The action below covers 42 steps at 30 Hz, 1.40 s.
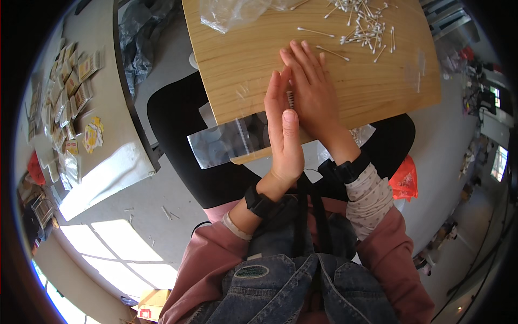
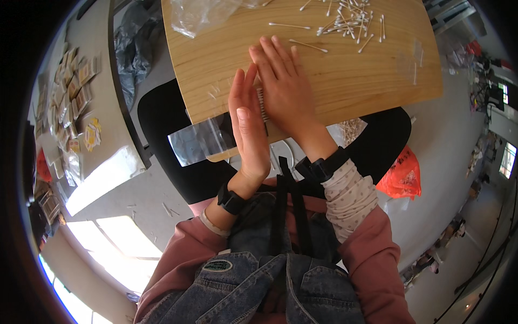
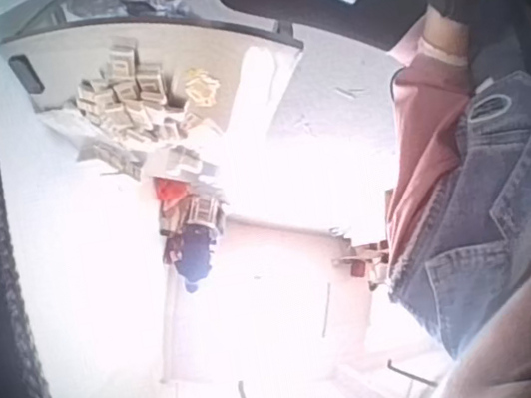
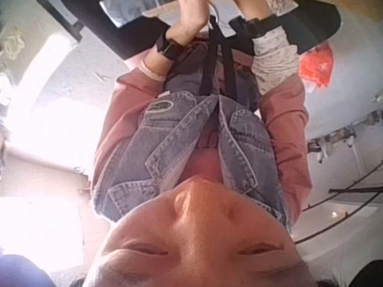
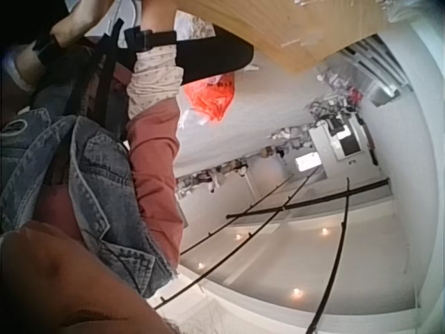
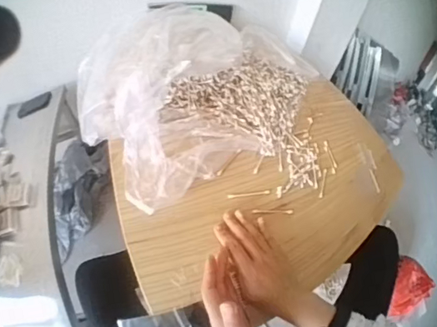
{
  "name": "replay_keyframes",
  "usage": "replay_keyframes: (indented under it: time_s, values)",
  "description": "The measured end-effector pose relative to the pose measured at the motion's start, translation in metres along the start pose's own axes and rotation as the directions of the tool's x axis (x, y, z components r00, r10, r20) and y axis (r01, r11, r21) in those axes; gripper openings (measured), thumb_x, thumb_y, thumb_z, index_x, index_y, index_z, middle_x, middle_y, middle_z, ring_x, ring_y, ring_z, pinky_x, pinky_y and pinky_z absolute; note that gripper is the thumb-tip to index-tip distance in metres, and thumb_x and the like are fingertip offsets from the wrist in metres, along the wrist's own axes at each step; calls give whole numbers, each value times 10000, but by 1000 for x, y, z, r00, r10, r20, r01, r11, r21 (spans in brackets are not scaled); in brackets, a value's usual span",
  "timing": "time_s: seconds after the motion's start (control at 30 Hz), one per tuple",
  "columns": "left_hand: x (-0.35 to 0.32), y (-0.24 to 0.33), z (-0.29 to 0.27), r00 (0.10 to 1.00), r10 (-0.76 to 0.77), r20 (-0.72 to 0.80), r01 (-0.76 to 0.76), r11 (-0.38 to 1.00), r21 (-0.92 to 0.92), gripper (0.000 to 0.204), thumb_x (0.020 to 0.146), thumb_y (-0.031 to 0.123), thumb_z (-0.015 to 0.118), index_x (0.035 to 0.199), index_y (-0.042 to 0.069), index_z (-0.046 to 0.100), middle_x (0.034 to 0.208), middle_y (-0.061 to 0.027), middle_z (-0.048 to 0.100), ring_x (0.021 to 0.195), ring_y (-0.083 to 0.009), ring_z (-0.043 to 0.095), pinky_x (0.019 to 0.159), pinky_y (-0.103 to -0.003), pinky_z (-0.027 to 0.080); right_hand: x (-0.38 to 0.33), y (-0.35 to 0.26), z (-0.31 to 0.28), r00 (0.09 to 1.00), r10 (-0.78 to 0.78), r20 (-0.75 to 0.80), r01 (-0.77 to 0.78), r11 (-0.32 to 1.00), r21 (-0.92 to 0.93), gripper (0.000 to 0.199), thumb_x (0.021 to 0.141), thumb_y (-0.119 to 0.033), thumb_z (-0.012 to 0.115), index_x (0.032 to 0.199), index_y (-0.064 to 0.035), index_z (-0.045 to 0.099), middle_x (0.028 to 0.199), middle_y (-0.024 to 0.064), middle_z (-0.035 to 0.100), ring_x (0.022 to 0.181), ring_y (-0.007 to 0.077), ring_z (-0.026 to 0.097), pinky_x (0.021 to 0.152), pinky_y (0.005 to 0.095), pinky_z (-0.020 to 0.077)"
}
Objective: Manually arranging cotton swabs into a plastic case and applying a product label.
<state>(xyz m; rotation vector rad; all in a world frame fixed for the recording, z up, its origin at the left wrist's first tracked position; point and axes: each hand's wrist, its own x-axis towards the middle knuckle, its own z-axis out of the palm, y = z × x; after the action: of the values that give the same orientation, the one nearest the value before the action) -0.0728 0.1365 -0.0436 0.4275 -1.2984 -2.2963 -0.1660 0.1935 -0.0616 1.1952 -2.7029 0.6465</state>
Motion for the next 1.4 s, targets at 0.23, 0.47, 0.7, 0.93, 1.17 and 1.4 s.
replay_keyframes:
  time_s: [0.23, 0.47, 0.7, 0.93, 1.17, 1.4]
  values:
    - [-1, -1, -1, 999, 12, -39, -13, 999, -30, 719, 1083, 510, 351, 1595, 29, 201, 1647, -215, 248, 1548, -281, 211, 1260, -433, 133, 1, 1, 0, 1000, -12, -2, 12, 997, -71, 523, 962, -130, 551, 1476, -73, 479, 1555, 137, 457, 1485, 312, 368, 1218, 514, 268]
    - [-1, 7, -2, 997, 38, -66, -43, 995, -90, 719, 1069, 539, 379, 1582, 51, 253, 1625, -216, 290, 1536, -289, 244, 1253, -446, 190, 0, 1, 3, 999, -43, -30, 41, 996, -74, 518, 944, -152, 568, 1446, -44, 500, 1531, 139, 483, 1472, 294, 393, 1216, 471, 299]
    - [0, 1, -3, 998, -9, -59, 3, 995, -95, 684, 1082, 514, 368, 1578, 52, 269, 1619, -212, 305, 1537, -284, 241, 1256, -454, 178, -1, 2, 3, 998, -32, -55, 30, 998, -48, 515, 951, -149, 566, 1449, -40, 493, 1528, 138, 485, 1471, 289, 393, 1221, 468, 292]
    - [-20, -1, -5, 993, 85, -82, -82, 996, 47, 666, 1092, 450, 362, 1583, 16, 238, 1641, -200, 272, 1550, -272, 203, 1264, -418, 114, -1, 0, 1, 998, -33, -50, 29, 997, -73, 464, 993, -141, 525, 1443, -29, 496, 1526, 142, 486, 1471, 293, 388, 1220, 462, 295]
    - [-14, -15, 3, 992, 122, -33, -120, 992, 46, 687, 1094, 440, 359, 1589, -7, 194, 1655, -198, 233, 1552, -284, 187, 1269, -407, 117, -1, 4, 3, 997, -35, -66, 35, 999, -8, 457, 1001, -146, 514, 1439, -16, 495, 1533, 150, 474, 1471, 301, 381, 1218, 459, 298]
    - [-13, 19, -9, 992, 60, -108, -67, 995, -67, 650, 1095, 458, 351, 1570, 21, 269, 1634, -206, 285, 1540, -240, 233, 1261, -389, 163, 1, 1, 6, 997, -44, -61, 40, 998, -53, 467, 999, -132, 518, 1453, -30, 479, 1530, 149, 476, 1471, 308, 380, 1217, 449, 307]
